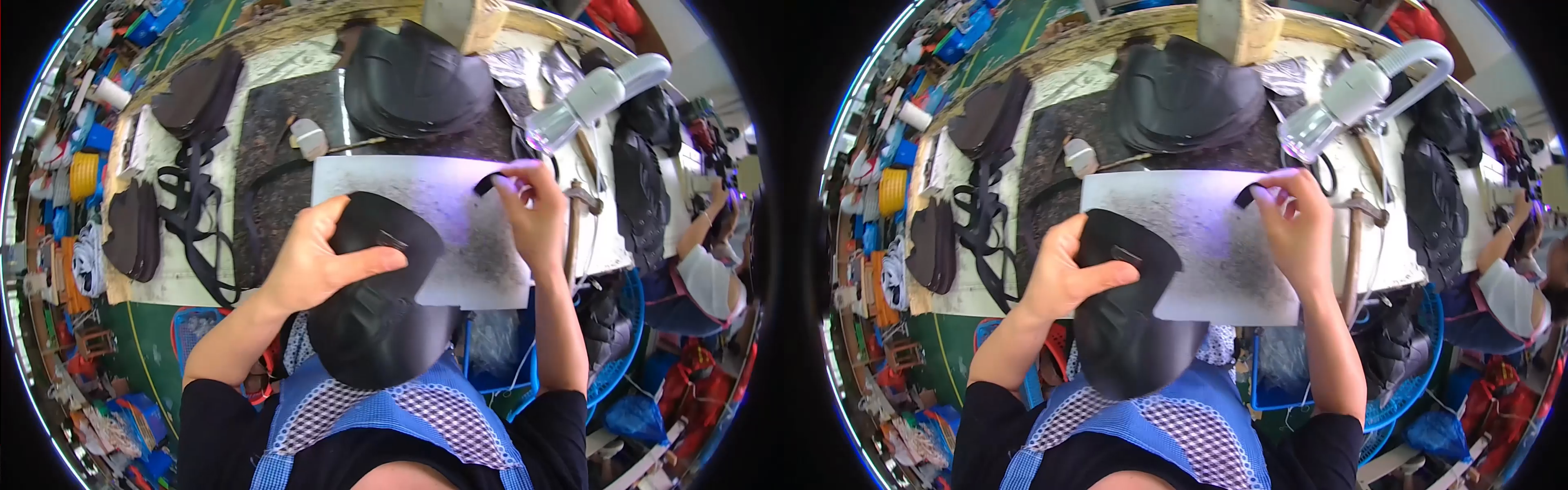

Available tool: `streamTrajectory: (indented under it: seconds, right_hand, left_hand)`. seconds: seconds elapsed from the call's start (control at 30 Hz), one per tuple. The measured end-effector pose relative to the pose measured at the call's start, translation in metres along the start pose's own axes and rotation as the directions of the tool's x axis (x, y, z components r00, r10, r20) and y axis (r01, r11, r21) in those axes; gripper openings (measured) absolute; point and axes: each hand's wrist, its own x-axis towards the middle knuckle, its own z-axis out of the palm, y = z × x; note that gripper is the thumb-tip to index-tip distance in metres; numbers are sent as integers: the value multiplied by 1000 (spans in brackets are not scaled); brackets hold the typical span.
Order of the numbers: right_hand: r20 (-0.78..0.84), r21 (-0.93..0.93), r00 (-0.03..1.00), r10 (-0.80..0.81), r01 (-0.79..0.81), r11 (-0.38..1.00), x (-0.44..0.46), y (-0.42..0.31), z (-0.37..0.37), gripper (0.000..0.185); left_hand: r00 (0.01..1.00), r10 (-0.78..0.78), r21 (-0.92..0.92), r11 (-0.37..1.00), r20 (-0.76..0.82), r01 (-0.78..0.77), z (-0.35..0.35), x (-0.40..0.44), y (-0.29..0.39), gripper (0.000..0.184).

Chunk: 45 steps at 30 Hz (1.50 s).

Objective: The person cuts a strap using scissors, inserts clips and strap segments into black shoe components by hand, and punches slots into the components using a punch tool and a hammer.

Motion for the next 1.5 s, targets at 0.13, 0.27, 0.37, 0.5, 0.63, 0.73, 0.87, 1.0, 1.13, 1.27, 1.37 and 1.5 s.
streamTrajectory:
  seconds: [0.13, 0.27, 0.37, 0.5, 0.63, 0.73, 0.87, 1.0, 1.13, 1.27, 1.37, 1.5]
  right_hand:
    - [200, 482, 968, 151, -231, 845, -15, -41, 8, 7]
    - [543, 622, 827, 146, -513, 592, -24, -53, 20, 12]
    - [626, 635, 765, 151, -612, 471, -29, -55, 20, 13]
    - [639, 609, 735, 226, -663, 435, -34, -57, 20, 15]
    - [468, 640, 854, 228, -505, 579, -40, -66, 21, 13]
    - [434, 589, 885, 169, -421, 690, -44, -62, 16, 9]
    - [356, 726, 923, 149, -373, 578, -48, -63, 18, 7]
    - [365, 762, 916, 164, -395, 513, -51, -53, 20, 6]
    - [363, 819, 911, 195, -412, 399, -58, -49, 28, 5]
    - [244, 840, 944, 223, -321, 437, -65, -51, 29, 5]
    - [294, 834, 929, 224, -364, 415, -66, -48, 28, 5]
    - [347, 852, 911, 225, -406, 330, -70, -47, 30, 6]
  left_hand:
    - [989, 110, 124, 985, 97, -121, 1, 4, 4, 34]
    - [934, 339, 393, 847, 118, -357, 3, 12, 0, 37]
    - [987, 148, 181, 971, 56, -155, 10, 8, 7, 36]
    - [998, -3, 94, 996, 55, -2, 11, 8, 12, 33]
    - [991, -126, 53, 991, 43, 124, 11, 13, 11, 32]
    - [988, -138, 50, 990, 72, 135, 15, 15, 8, 31]
    - [971, -202, -127, 968, 125, 218, 21, 19, 6, 30]
    - [937, -265, -234, 919, 228, 317, 21, 20, -1, 28]
    - [922, -253, -281, 899, 292, 336, 20, 22, -11, 27]
    - [949, -248, -312, 901, 195, 300, 29, 16, -11, 26]
    - [942, -249, -343, 885, 226, 316, 30, 15, -16, 25]
    - [943, -195, -323, 905, 269, 279, 32, 18, -24, 25]
